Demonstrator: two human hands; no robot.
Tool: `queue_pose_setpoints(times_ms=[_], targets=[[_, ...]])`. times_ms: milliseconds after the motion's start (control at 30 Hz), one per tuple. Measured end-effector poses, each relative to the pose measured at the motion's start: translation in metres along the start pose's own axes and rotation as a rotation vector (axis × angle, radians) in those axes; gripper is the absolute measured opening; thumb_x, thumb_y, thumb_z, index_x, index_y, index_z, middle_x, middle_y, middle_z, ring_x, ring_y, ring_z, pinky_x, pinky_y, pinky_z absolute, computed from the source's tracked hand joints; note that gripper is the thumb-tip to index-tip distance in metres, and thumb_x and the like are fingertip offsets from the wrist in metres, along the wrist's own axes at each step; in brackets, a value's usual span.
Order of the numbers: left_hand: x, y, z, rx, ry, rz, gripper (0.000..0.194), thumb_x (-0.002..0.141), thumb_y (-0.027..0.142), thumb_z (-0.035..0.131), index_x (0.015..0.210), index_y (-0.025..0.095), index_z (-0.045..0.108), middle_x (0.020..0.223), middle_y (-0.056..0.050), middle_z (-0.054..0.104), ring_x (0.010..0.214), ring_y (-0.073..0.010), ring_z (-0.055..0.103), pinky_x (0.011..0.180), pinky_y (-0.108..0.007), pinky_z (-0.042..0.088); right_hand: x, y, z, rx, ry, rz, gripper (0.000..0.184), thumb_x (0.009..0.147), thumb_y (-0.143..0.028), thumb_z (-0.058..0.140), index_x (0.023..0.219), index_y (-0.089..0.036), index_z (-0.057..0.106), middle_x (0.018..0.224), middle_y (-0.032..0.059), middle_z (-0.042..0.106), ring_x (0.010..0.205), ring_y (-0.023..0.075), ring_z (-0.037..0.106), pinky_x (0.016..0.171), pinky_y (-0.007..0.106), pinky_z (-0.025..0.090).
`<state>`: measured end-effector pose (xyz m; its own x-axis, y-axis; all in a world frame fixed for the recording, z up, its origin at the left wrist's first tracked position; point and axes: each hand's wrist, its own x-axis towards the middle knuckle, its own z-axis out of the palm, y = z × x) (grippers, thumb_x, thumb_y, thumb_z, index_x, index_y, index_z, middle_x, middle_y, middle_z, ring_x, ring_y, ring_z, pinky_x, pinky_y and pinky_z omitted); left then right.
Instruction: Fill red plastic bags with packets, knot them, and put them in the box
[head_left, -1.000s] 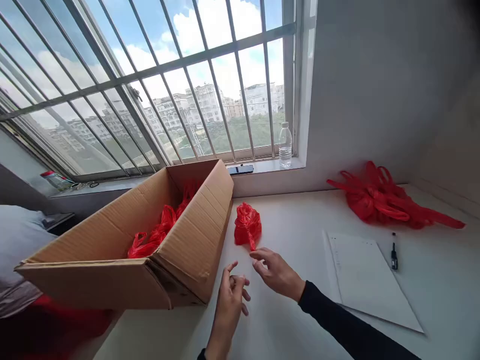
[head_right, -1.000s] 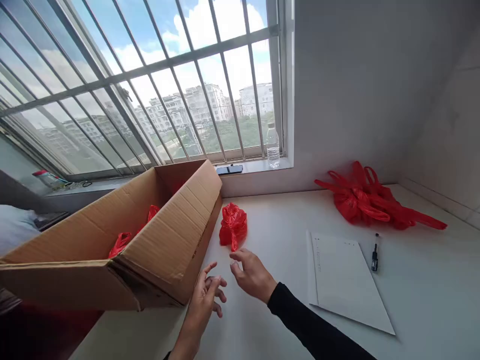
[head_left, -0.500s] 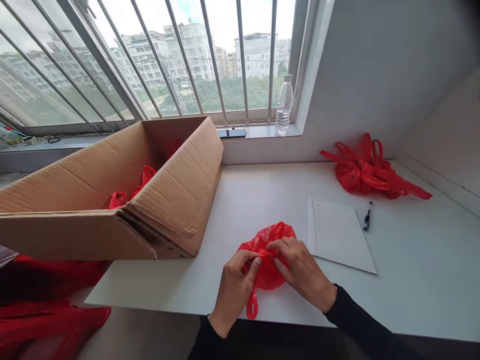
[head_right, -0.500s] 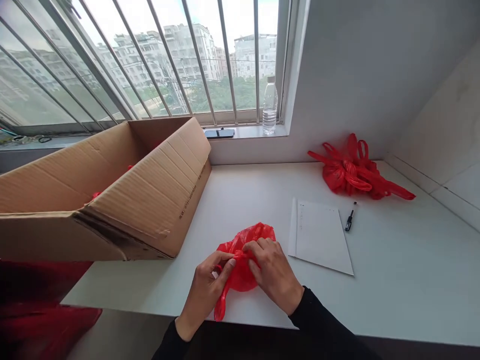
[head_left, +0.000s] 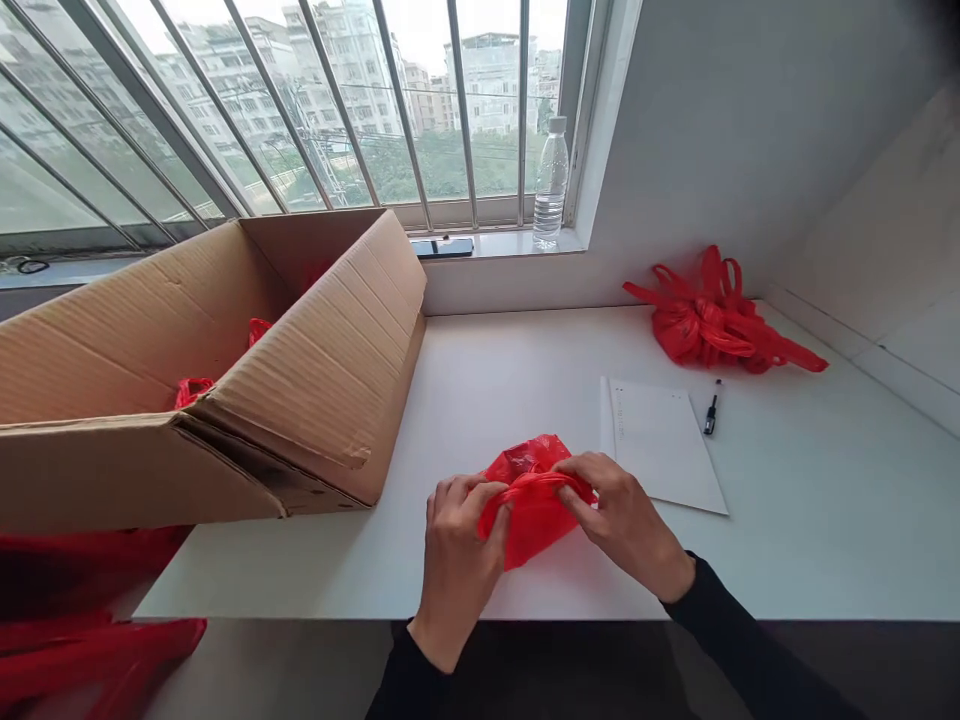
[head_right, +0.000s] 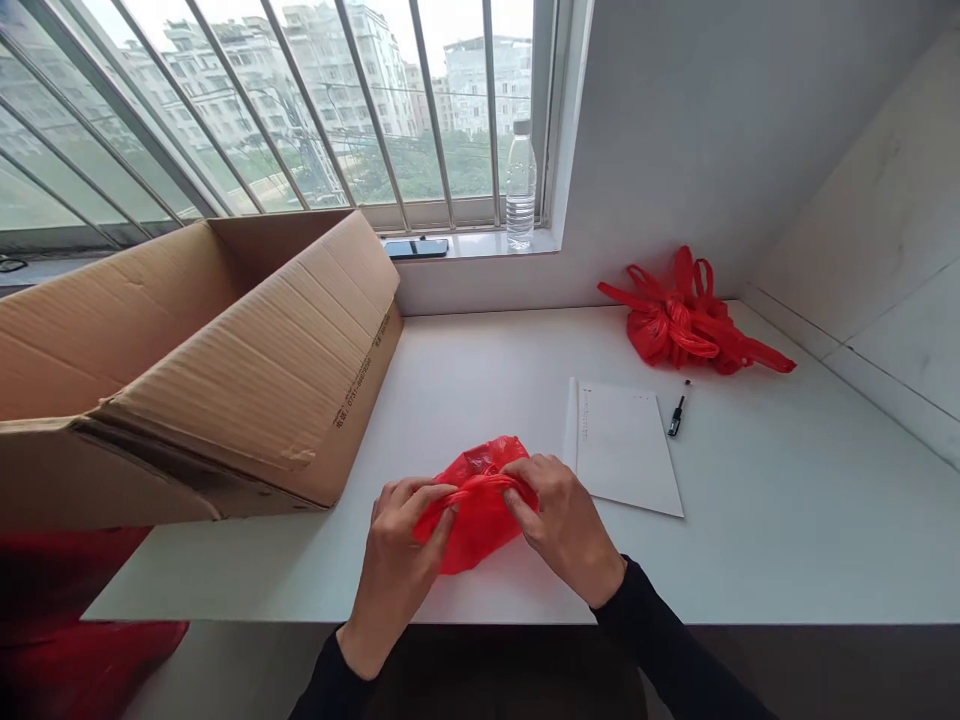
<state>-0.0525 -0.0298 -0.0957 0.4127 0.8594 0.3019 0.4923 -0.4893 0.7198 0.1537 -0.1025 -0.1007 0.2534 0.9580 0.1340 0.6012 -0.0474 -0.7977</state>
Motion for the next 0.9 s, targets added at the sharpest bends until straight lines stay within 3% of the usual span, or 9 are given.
queue_pose_setpoints(times_ms=[167,300,400,500,567,633,700,800,900], targets=[[0.002,-0.019,-0.024,-0.069,0.182,-0.132,0.019,0.098,0.042,0.064,0.098,0.025,0.073,0.103,-0.005,0.067,0.093,-0.0223,0.06,0.086,-0.036,0.047,-0.004,0.022,-0.02,0.335,0.141,0.283,0.031,0.101,-0.054,0.053,0.106,-0.026,0.064,0.082,-0.0006,0.064,0.075,0.0189,0.058,0.07,0.035,0.048],[-0.006,-0.019,-0.038,-0.108,0.234,-0.205,0.023,0.097,0.047,0.065,0.102,0.026,0.075,0.084,0.0,0.057,0.077,-0.0179,0.052,0.076,-0.03,0.045,-0.016,0.021,-0.024,0.409,0.123,0.341,0.045,0.099,-0.065,0.051,0.12,-0.026,0.062,0.097,0.0031,0.067,0.082,0.0203,0.061,0.07,0.035,0.051],[-0.014,-0.009,-0.041,-0.284,0.111,-0.302,0.025,0.097,0.045,0.064,0.113,0.028,0.074,0.072,0.002,0.056,0.065,-0.0162,0.047,0.065,-0.028,0.042,-0.029,-0.005,-0.022,0.204,0.331,0.239,0.04,0.096,-0.056,0.063,0.128,-0.031,0.056,0.125,0.0058,0.062,0.104,0.0233,0.061,0.075,0.035,0.053],[-0.018,0.001,-0.044,-0.518,0.022,-0.28,0.026,0.097,0.048,0.062,0.103,0.026,0.075,0.075,0.0,0.062,0.068,-0.0175,0.053,0.068,-0.028,0.045,-0.038,-0.036,-0.022,0.088,0.55,-0.144,0.035,0.095,-0.028,0.067,0.128,-0.031,0.053,0.12,0.0049,0.058,0.112,0.0222,0.058,0.088,0.036,0.053],[-0.017,0.007,-0.045,-0.638,-0.003,-0.242,0.033,0.097,0.052,0.057,0.089,0.024,0.074,0.08,-0.002,0.065,0.078,-0.0204,0.058,0.076,-0.03,0.048,-0.034,-0.05,-0.021,0.084,0.346,-0.441,0.034,0.096,-0.011,0.057,0.125,-0.029,0.053,0.109,0.0041,0.06,0.109,0.0199,0.06,0.092,0.036,0.053],[-0.014,0.012,-0.046,-0.711,-0.018,-0.261,0.044,0.1,0.055,0.049,0.078,0.022,0.069,0.08,-0.004,0.063,0.082,-0.0212,0.058,0.079,-0.03,0.048,-0.023,-0.054,-0.019,-0.027,0.02,-0.532,0.031,0.097,-0.005,0.046,0.116,-0.027,0.057,0.102,0.0047,0.064,0.102,0.0203,0.063,0.086,0.036,0.055],[-0.013,0.016,-0.046,-0.702,-0.046,-0.322,0.046,0.101,0.055,0.048,0.074,0.021,0.062,0.077,-0.002,0.057,0.079,-0.0188,0.055,0.077,-0.028,0.048,-0.009,-0.048,-0.014,-0.227,-0.216,-0.43,0.027,0.097,-0.004,0.04,0.101,-0.024,0.058,0.093,0.0054,0.066,0.088,0.0224,0.064,0.077,0.038,0.054],[-0.017,0.021,-0.044,-0.644,-0.103,-0.408,0.036,0.093,0.049,0.069,0.077,0.022,0.053,0.078,0.002,0.052,0.075,-0.0142,0.05,0.071,-0.022,0.046,0.005,-0.031,-0.003,-0.388,-0.451,-0.297,0.024,0.09,-0.004,0.04,0.092,-0.023,0.055,0.083,0.0044,0.066,0.069,0.0213,0.059,0.065,0.038,0.049],[-0.025,0.03,-0.041,-0.679,-0.145,-0.495,0.031,0.088,0.044,0.077,0.093,0.025,0.054,0.079,0.004,0.059,0.074,-0.0126,0.055,0.071,-0.021,0.048,0.008,-0.019,0.005,-0.261,-0.45,-0.254,0.027,0.08,-0.004,0.047,0.096,-0.023,0.058,0.081,0.0025,0.069,0.067,0.0197,0.06,0.063,0.034,0.047]])
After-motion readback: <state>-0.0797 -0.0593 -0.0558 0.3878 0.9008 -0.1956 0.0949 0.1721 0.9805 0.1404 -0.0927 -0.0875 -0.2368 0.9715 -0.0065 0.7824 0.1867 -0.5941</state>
